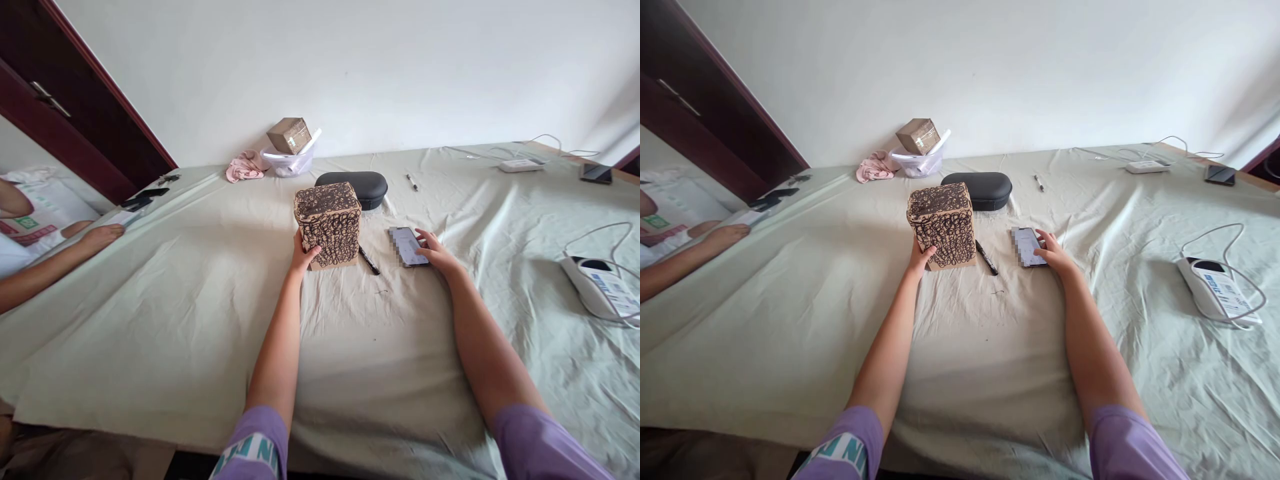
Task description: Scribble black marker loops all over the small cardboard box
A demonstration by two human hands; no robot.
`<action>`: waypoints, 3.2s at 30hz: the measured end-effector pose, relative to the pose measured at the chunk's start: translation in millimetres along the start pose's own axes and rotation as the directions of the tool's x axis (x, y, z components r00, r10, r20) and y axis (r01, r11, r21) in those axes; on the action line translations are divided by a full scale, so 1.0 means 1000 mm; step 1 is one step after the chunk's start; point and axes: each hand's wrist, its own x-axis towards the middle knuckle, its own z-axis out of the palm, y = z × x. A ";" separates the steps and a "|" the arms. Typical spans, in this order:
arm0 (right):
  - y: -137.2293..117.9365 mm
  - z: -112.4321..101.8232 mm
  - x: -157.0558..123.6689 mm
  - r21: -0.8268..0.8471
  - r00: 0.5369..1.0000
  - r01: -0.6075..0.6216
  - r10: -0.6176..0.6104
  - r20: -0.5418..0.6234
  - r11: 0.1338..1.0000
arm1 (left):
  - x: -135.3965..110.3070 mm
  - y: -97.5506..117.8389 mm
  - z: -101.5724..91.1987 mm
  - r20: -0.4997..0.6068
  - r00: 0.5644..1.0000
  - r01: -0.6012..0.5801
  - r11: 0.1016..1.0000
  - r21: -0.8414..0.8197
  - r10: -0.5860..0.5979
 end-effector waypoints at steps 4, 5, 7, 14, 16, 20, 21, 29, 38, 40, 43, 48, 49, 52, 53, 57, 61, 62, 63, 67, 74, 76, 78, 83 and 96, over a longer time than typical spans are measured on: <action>-0.008 -0.014 -0.004 -0.054 0.975 -0.028 0.039 0.220 0.998 | 0.000 0.001 -0.001 -0.004 1.000 0.007 1.000 0.003 -0.007; -0.010 -0.016 -0.005 -0.087 0.967 -0.030 0.051 0.251 0.996 | 0.000 0.001 -0.001 -0.005 1.000 0.008 1.000 0.005 -0.008; -0.012 -0.018 -0.006 -0.153 0.959 -0.027 0.069 0.274 0.988 | 0.000 0.001 0.000 -0.006 1.000 0.009 1.000 0.008 -0.009; -0.013 -0.016 -0.007 -0.220 0.965 -0.003 0.061 0.257 0.975 | -0.001 0.002 0.001 -0.011 1.000 0.003 1.000 0.007 -0.003; -0.012 -0.015 -0.007 -0.220 0.968 0.003 0.053 0.246 0.975 | -0.001 0.002 0.001 -0.009 1.000 0.006 1.000 0.004 -0.006; -0.008 -0.012 -0.006 -0.125 0.975 -0.017 0.045 0.217 0.992 | 0.000 0.001 0.000 -0.001 1.000 0.011 1.000 -0.005 -0.011; -0.006 -0.011 -0.005 -0.096 0.978 -0.033 0.052 0.202 0.995 | 0.000 0.000 0.000 0.001 1.000 0.011 1.000 -0.005 -0.011; -0.006 0.000 -0.003 0.066 0.990 -0.106 0.099 0.098 0.992 | 0.001 -0.002 -0.001 0.002 1.000 0.016 1.000 0.002 -0.016; -0.006 0.010 0.004 -0.028 0.998 -0.035 0.034 -0.043 0.999 | 0.005 -0.003 -0.001 -0.016 1.000 0.000 1.000 -0.017 0.000; -0.015 0.016 0.003 -0.090 0.997 0.026 -0.032 -0.070 0.996 | 0.006 -0.002 0.000 -0.019 1.000 -0.014 1.000 -0.025 0.014; -0.027 0.024 0.000 -0.160 0.990 0.089 -0.104 -0.091 0.983 | 0.006 -0.002 0.000 -0.023 1.000 -0.020 0.999 -0.032 0.020; -0.023 0.026 -0.003 -0.042 0.982 0.067 -0.074 -0.173 0.997 | 0.007 -0.004 -0.001 -0.029 1.000 -0.012 0.999 -0.039 0.011; -0.019 0.024 -0.002 -0.011 0.983 0.064 -0.065 -0.174 0.998 | 0.007 -0.004 -0.001 -0.032 0.999 -0.011 0.999 -0.041 0.010; -0.011 0.022 -0.001 0.024 0.986 0.050 -0.046 -0.158 0.998 | 0.007 -0.005 -0.002 -0.040 0.999 -0.010 0.999 -0.044 0.008; -0.010 0.022 0.000 0.014 0.986 0.049 -0.046 -0.160 0.999 | 0.007 -0.005 -0.002 -0.042 0.999 -0.010 0.999 -0.046 0.008; -0.010 0.028 0.000 -0.111 0.981 0.067 -0.085 -0.175 0.992 | 0.007 -0.006 -0.002 -0.045 0.999 -0.013 0.999 -0.051 0.010; -0.011 0.030 0.001 -0.173 0.989 0.074 -0.094 -0.112 0.982 | 0.007 -0.006 -0.001 -0.052 0.999 -0.016 0.998 -0.061 0.012; -0.011 0.029 0.002 -0.142 0.993 0.053 -0.068 -0.102 0.988 | 0.007 -0.006 -0.001 -0.054 0.998 -0.017 0.998 -0.065 0.013; -0.010 0.027 0.003 -0.104 0.995 0.026 -0.036 -0.094 0.994 | 0.007 -0.006 -0.001 -0.056 0.998 -0.018 0.997 -0.071 0.014; -0.009 0.024 0.007 -0.035 0.998 -0.030 0.028 -0.057 0.999 | 0.009 -0.006 0.000 -0.061 0.998 -0.021 0.996 -0.092 0.015; -0.015 0.025 0.002 -0.193 1.000 -0.003 0.000 -0.015 0.981 | 0.009 -0.006 0.000 -0.056 0.998 -0.019 0.994 -0.107 0.013; -0.017 0.025 0.002 -0.201 1.000 -0.001 0.000 -0.004 0.980 | 0.009 -0.006 0.000 -0.052 0.999 -0.019 0.994 -0.104 0.014; -0.017 0.025 0.003 -0.176 1.000 -0.020 0.017 -0.015 0.984 | 0.009 -0.006 0.000 -0.047 0.999 -0.020 0.995 -0.098 0.016; -0.015 0.025 0.008 -0.101 0.997 -0.062 0.057 -0.046 0.993 | 0.009 -0.007 -0.001 -0.035 0.999 -0.025 0.997 -0.075 0.022; -0.014 0.028 0.010 -0.102 0.994 -0.032 0.021 -0.108 0.994 | 0.007 -0.003 -0.001 -0.043 0.999 0.006 0.998 -0.063 -0.009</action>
